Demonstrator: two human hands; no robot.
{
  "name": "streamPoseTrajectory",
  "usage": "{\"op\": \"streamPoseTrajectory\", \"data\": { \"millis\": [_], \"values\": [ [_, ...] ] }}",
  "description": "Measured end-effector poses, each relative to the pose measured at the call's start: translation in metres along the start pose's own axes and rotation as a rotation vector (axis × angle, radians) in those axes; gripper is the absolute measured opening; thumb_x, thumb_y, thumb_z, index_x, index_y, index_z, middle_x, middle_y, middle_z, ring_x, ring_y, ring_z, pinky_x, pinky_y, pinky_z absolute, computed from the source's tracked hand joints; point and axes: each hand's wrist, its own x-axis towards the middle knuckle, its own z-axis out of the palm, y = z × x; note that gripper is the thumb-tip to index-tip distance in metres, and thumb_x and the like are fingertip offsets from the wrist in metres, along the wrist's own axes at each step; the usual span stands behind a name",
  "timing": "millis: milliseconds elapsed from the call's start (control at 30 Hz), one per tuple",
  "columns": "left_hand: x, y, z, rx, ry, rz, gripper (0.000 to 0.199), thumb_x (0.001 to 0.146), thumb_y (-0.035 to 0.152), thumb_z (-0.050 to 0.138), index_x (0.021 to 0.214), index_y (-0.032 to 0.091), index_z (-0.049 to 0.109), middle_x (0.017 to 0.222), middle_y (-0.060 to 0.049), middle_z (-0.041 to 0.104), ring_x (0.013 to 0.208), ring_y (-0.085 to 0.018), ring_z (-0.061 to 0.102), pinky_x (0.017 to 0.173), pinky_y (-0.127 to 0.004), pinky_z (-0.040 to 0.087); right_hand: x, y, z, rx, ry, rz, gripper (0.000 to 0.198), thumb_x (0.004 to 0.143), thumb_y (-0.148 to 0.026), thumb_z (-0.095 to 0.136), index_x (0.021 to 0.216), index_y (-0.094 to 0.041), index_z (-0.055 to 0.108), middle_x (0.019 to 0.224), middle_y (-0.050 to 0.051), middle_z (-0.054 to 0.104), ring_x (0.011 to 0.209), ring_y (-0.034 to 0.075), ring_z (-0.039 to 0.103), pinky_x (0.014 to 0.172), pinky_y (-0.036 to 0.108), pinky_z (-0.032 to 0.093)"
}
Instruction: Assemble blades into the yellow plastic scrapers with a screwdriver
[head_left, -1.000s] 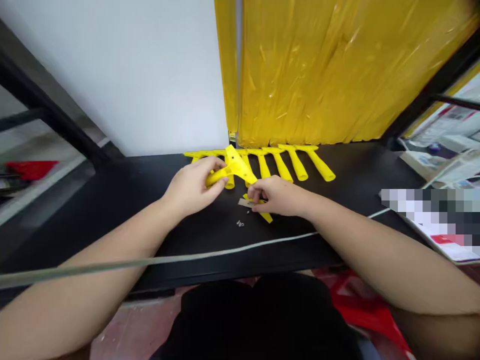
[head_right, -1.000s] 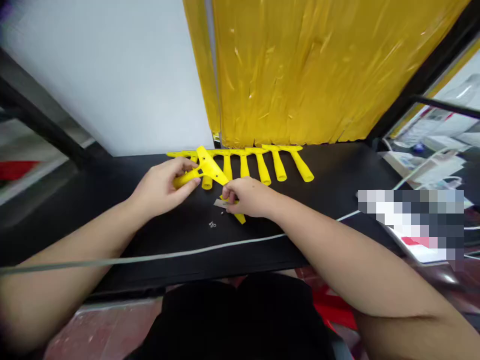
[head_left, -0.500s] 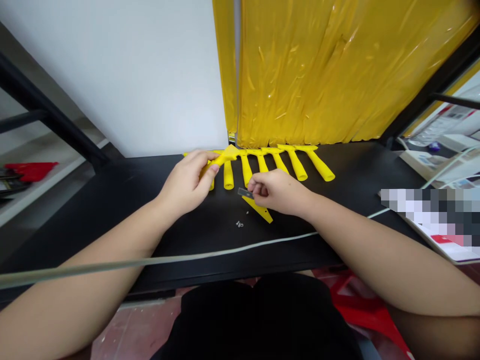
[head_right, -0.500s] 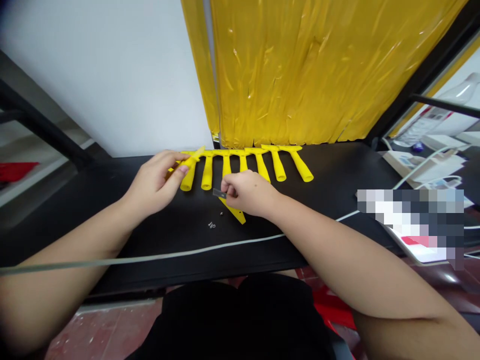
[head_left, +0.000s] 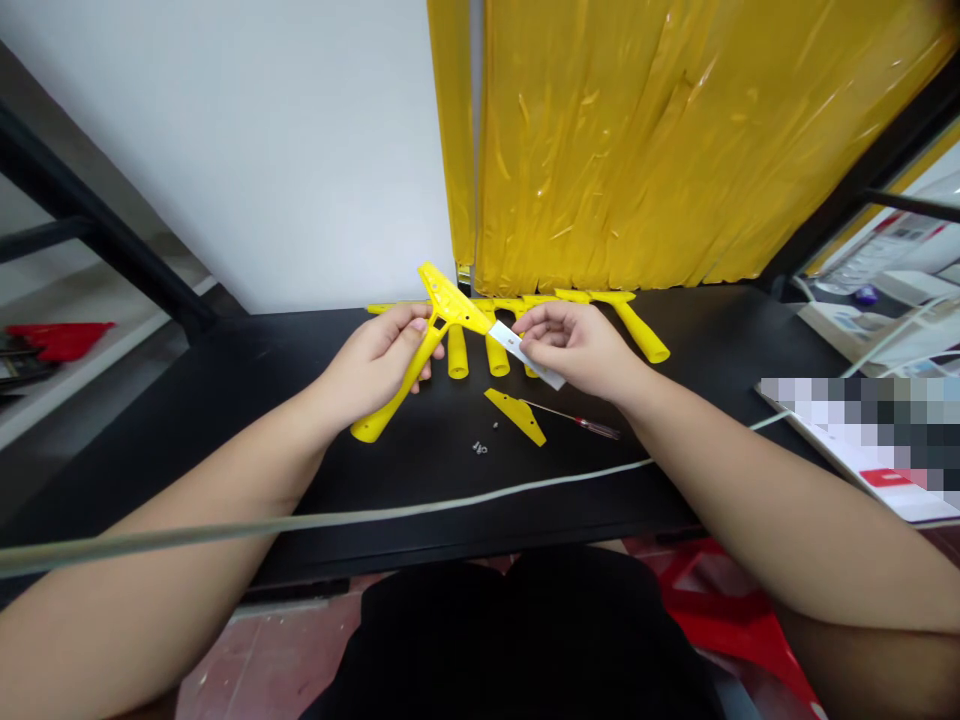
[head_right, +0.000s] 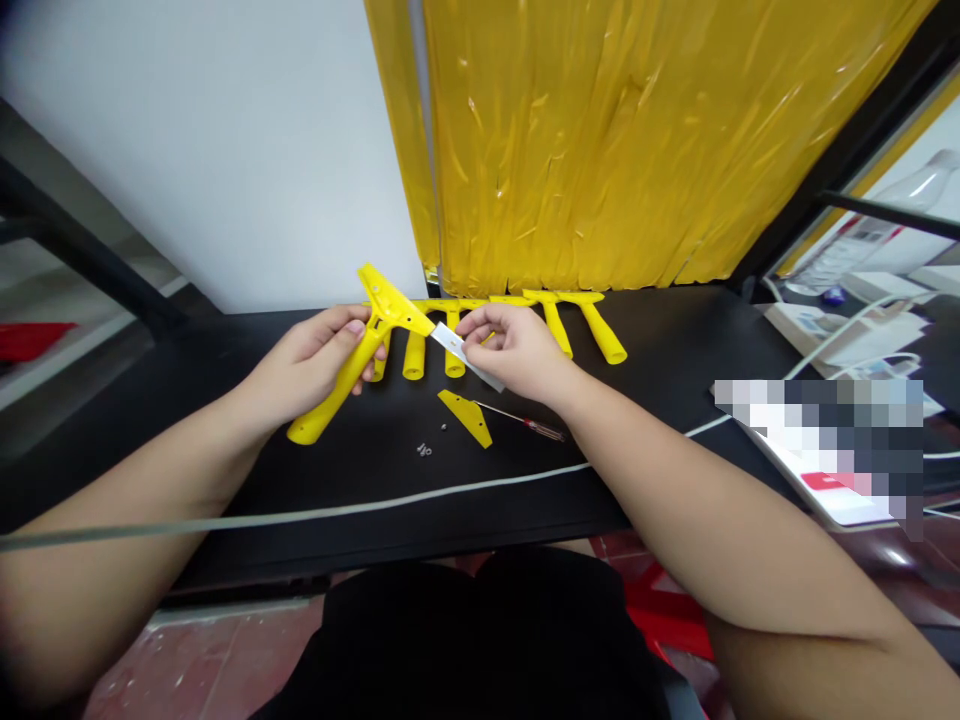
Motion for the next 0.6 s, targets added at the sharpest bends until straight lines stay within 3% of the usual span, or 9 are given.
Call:
{"op": "streamPoseTrajectory", "data": {
  "millis": [200, 400, 600],
  "values": [
    [0.004, -0.004, -0.002, 0.001, -0.026, -0.074, 0.040, 0.110, 0.042, 0.047, 0.136, 0.014, 0.061, 0.100, -0.009, 0.069, 0.068, -0.015, 0.065, 0.053, -0.026, 0.058, 0.001, 0.000, -0.001, -0.020, -0.009, 0.019, 0.024, 0.074, -0.016, 0.079, 0.098, -0.015, 0.073, 0.079, 0.002, 0.070, 0.054, 0.010, 0.062, 0.045, 0.021, 0.044],
    [0.004, -0.006, -0.002, 0.061, -0.025, -0.053, 0.045, 0.109, 0.045, 0.049, 0.138, 0.014, 0.061, 0.102, -0.011, 0.072, 0.068, -0.015, 0.064, 0.051, -0.025, 0.055, 0.002, 0.001, -0.003, -0.031, -0.005, 0.028, 0.023, 0.075, -0.014, 0.077, 0.099, -0.014, 0.075, 0.079, 0.002, 0.070, 0.052, 0.009, 0.061, 0.043, 0.021, 0.043],
    [0.003, -0.014, -0.002, 0.134, -0.097, 0.029, 0.044, 0.109, 0.048, 0.049, 0.137, 0.019, 0.065, 0.096, -0.009, 0.074, 0.066, -0.017, 0.066, 0.050, -0.027, 0.056, 0.004, 0.004, -0.002, 0.016, -0.013, 0.026, 0.021, 0.078, -0.014, 0.078, 0.097, -0.017, 0.071, 0.080, 0.002, 0.070, 0.060, 0.014, 0.071, 0.048, 0.023, 0.053]
  ]
}}
